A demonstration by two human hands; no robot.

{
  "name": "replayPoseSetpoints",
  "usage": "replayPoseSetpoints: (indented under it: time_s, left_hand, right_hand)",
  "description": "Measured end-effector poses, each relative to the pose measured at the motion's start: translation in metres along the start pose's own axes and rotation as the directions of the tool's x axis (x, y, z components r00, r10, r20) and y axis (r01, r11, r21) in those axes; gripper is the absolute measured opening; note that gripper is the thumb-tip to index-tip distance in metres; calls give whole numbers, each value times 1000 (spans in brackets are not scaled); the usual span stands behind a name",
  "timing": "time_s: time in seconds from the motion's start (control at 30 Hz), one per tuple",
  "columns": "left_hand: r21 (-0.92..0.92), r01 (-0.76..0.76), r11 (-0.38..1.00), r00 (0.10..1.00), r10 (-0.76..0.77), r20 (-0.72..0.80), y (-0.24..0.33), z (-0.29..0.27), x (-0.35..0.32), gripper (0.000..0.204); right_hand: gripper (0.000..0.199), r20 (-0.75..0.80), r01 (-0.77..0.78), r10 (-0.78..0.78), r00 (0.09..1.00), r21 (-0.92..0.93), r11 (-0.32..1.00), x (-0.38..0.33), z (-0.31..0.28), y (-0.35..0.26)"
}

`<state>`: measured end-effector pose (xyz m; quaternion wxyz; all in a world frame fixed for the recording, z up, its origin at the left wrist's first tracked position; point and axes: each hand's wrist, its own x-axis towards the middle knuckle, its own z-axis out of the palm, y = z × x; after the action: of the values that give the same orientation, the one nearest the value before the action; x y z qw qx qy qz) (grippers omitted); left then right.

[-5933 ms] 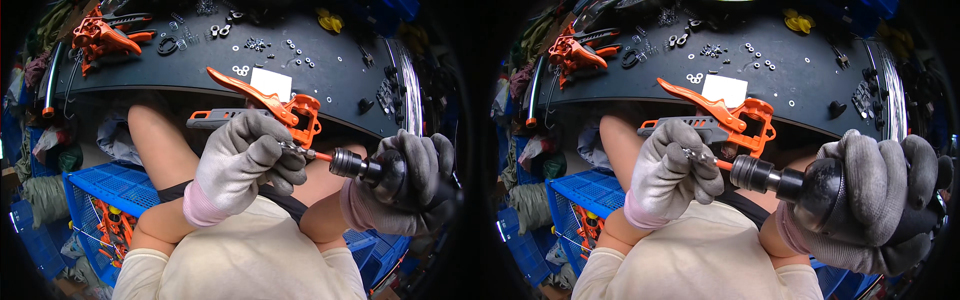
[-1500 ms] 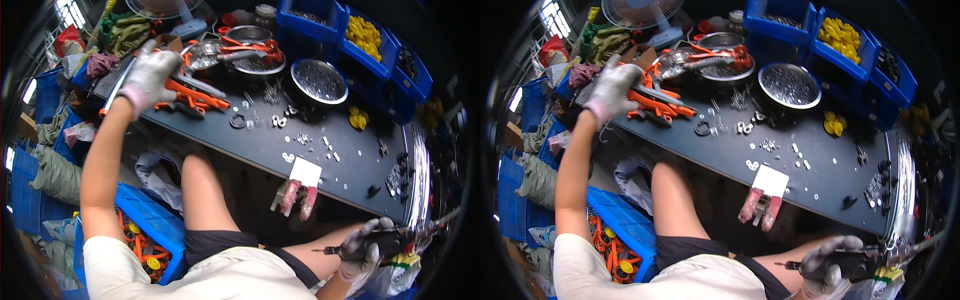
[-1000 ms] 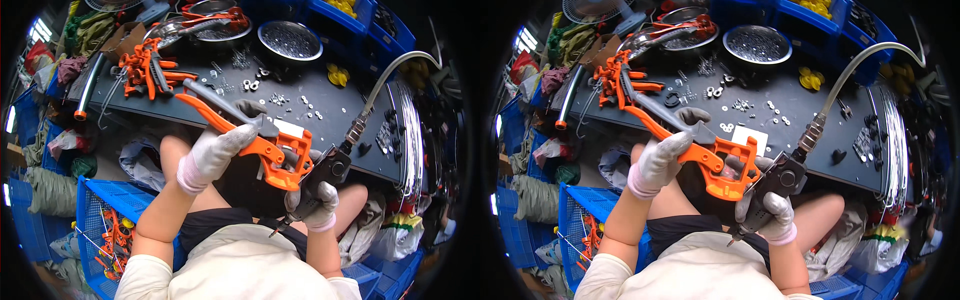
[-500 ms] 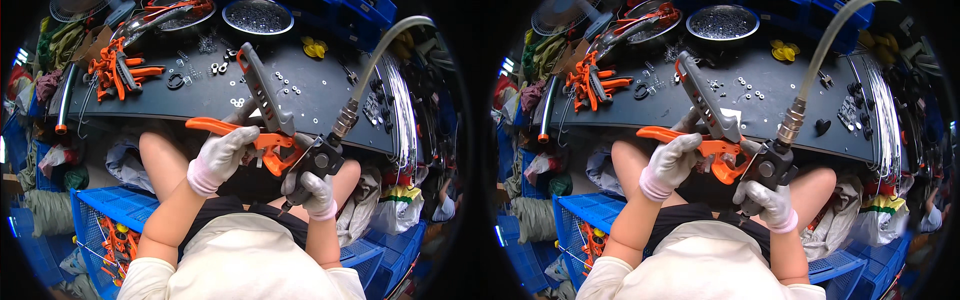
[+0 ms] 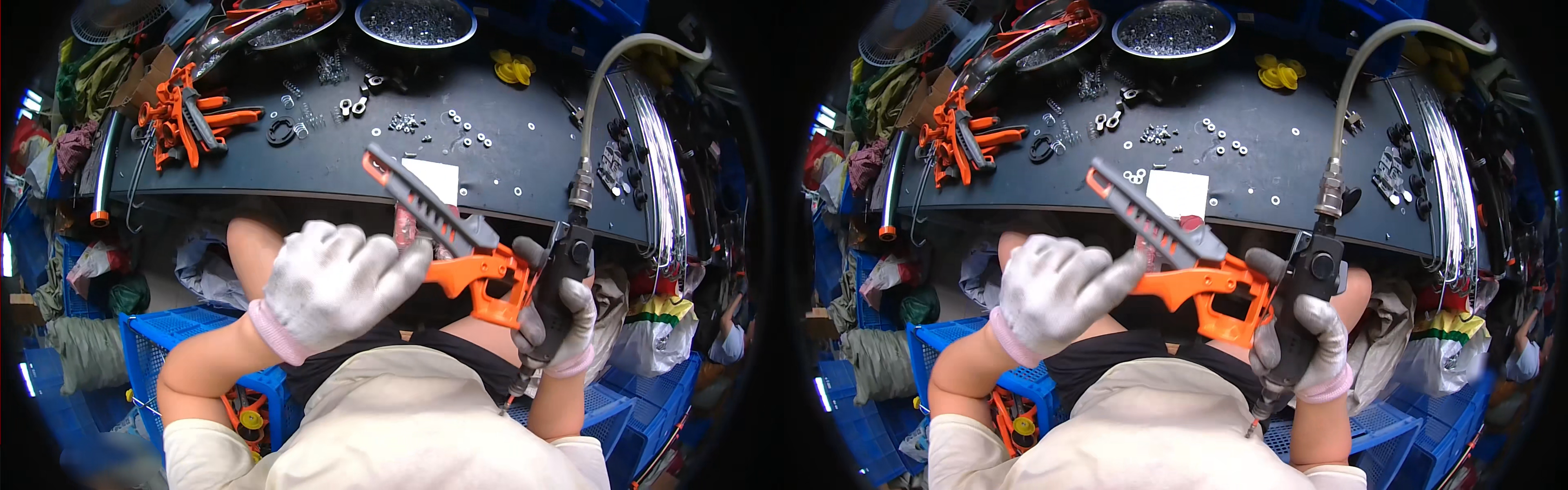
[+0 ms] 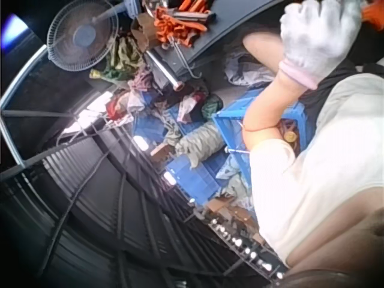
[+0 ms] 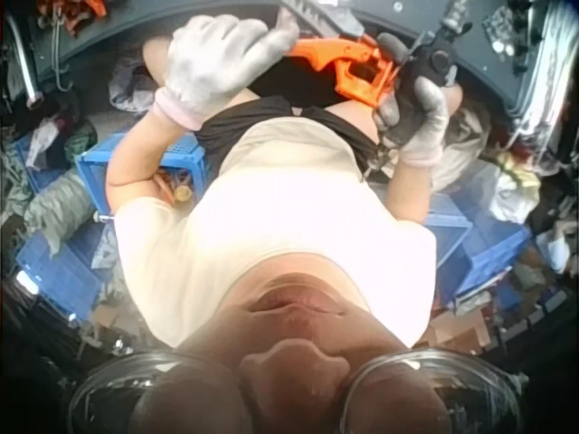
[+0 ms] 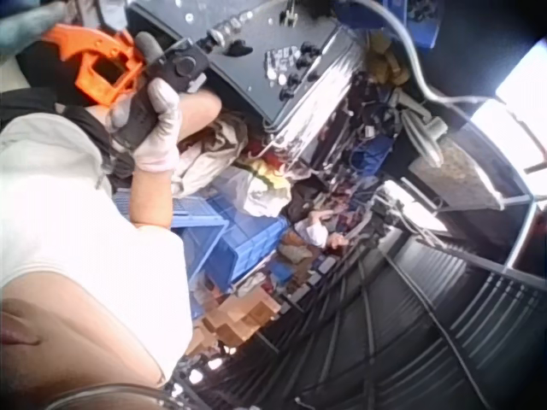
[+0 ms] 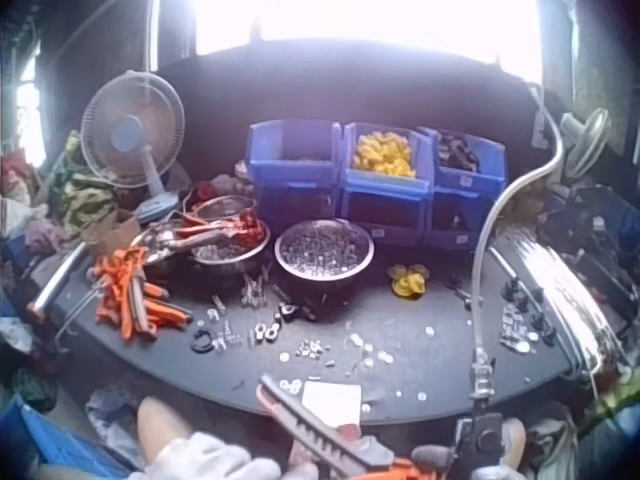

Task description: Assembling small plastic and metal components using a power screwdriver.

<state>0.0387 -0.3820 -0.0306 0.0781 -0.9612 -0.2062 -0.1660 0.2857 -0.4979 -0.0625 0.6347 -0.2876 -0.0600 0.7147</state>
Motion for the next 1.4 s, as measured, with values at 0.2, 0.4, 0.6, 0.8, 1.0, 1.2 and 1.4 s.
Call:
replayPoseSetpoints:
  time_s: [0.2, 0.4, 0.6, 0.8, 1.0, 1.2, 1.4]
  left_hand:
    - [-559, 428, 710, 897, -260, 357, -45, -26, 29, 26]
    - [-441, 738, 511, 537, -50, 842, -88, 43, 72, 41]
    - [-264, 208, 942, 890, -71, 449, -92, 52, 85, 38]
    - [-238, 405, 883, 892, -324, 315, -128, 97, 85, 27]
    - [-295, 477, 828, 857, -364, 364, -131, 121, 92, 28]
    - [-225, 557, 800, 792, -430, 434, -132, 121, 84, 20]
    - [-949, 264, -173, 784, -534, 316, -54, 35, 51, 12]
  right_hand:
    - [73, 67, 369, -371, 926, -359, 857, -11, -1, -9]
    - [62, 18, 325, -334, 942, -287, 901, -7, -17, -6]
    - [65, 8, 277, -278, 961, -113, 954, -20, -48, 0]
    - [65, 69, 407, -405, 912, -271, 872, -11, -40, -6]
    - [62, 108, 460, -449, 887, -285, 841, 0, -15, -5]
    - [57, 441, 506, -411, 798, -119, 854, 9, 2, -26]
    - [33, 523, 636, -523, 673, -49, 770, -2, 24, -44]
